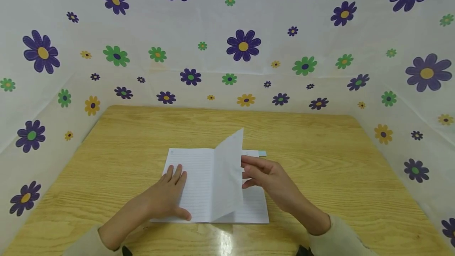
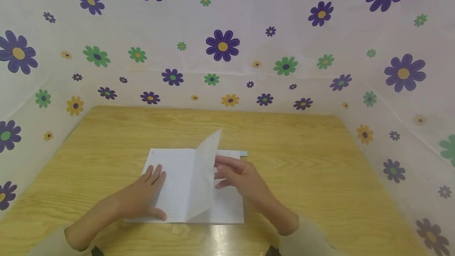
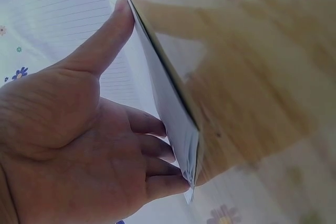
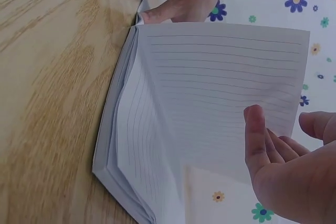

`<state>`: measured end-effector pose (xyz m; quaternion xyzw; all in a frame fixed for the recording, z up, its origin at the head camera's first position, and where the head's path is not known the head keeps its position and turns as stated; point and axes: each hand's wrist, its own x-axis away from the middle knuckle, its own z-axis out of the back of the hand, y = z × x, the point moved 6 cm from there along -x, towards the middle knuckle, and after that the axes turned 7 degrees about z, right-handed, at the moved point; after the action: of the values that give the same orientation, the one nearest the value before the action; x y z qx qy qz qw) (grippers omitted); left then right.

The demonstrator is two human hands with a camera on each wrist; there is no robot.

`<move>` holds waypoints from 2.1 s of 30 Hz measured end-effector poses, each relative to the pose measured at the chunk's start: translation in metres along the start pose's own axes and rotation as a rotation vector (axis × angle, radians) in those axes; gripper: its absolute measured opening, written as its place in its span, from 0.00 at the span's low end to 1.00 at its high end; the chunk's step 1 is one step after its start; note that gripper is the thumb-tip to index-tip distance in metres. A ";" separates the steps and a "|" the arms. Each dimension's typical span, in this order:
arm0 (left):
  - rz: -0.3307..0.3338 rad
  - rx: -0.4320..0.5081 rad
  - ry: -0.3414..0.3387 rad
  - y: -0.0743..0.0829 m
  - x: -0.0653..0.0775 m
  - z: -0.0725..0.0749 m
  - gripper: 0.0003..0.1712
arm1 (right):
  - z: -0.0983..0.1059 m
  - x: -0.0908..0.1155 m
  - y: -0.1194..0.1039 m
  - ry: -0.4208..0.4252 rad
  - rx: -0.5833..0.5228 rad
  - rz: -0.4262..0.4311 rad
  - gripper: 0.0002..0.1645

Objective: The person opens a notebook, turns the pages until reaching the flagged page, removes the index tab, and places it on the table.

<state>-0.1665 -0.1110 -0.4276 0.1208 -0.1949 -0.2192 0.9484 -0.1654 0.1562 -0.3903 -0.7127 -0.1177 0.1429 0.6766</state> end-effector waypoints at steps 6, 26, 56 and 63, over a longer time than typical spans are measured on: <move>-0.003 -0.008 0.008 0.001 0.001 0.002 0.71 | -0.007 -0.005 -0.002 -0.007 0.044 0.012 0.30; -0.003 0.077 0.099 -0.011 0.004 0.010 0.54 | -0.032 -0.014 0.002 -0.059 0.108 0.050 0.31; -0.110 0.232 0.484 -0.005 0.036 0.079 0.31 | -0.061 -0.019 0.017 -0.239 0.265 0.082 0.22; -0.106 0.262 0.511 -0.007 0.041 0.084 0.32 | -0.066 -0.017 0.023 -0.254 0.333 0.068 0.21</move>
<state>-0.1711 -0.1485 -0.3416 0.3037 0.0299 -0.2036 0.9303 -0.1581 0.0875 -0.4100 -0.5708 -0.1527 0.2721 0.7595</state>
